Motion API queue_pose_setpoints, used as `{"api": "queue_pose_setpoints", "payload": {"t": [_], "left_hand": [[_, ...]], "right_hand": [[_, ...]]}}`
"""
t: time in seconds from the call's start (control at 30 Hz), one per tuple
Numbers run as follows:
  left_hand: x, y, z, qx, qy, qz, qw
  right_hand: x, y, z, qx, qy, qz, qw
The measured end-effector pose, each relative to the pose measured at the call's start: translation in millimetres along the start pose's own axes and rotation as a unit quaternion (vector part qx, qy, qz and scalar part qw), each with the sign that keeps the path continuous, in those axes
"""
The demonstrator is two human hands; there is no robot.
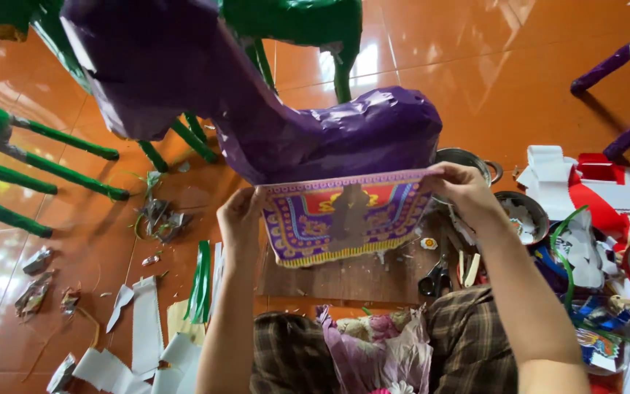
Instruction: Decorating a horse-shaped paper craft with colorful paper strips and stickers
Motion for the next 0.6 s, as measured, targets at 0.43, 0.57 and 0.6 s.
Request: {"api": "queue_pose_setpoints", "payload": {"t": [0.43,0.57,0.6], "left_hand": [[-15.5,14.2,-9.9,-0.151,0.044,-0.069,0.985],[-2.5,39.4,-18.4,-0.223,0.088,-0.173,0.955],[0.8,43.0,-20.4,-0.241,0.105,-0.210,0.942]], "right_hand": [[-37.7,39.8,0.4,-0.118,0.184,-0.018,0.976],[-42.4,39.0,15.4,0.059,0.241,0.061,0.967],[-44.4,38.1,20.6,0.120,0.248,0.107,0.955]]}}
Point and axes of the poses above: each hand's wrist, its own x-axis away from the middle knuckle, its own z-axis out of the back of the hand, y = z × x, the point moved 7 cm from there along -x, towards the middle knuckle, and after that the axes turned 5 degrees about z, right-handed, at the moved point
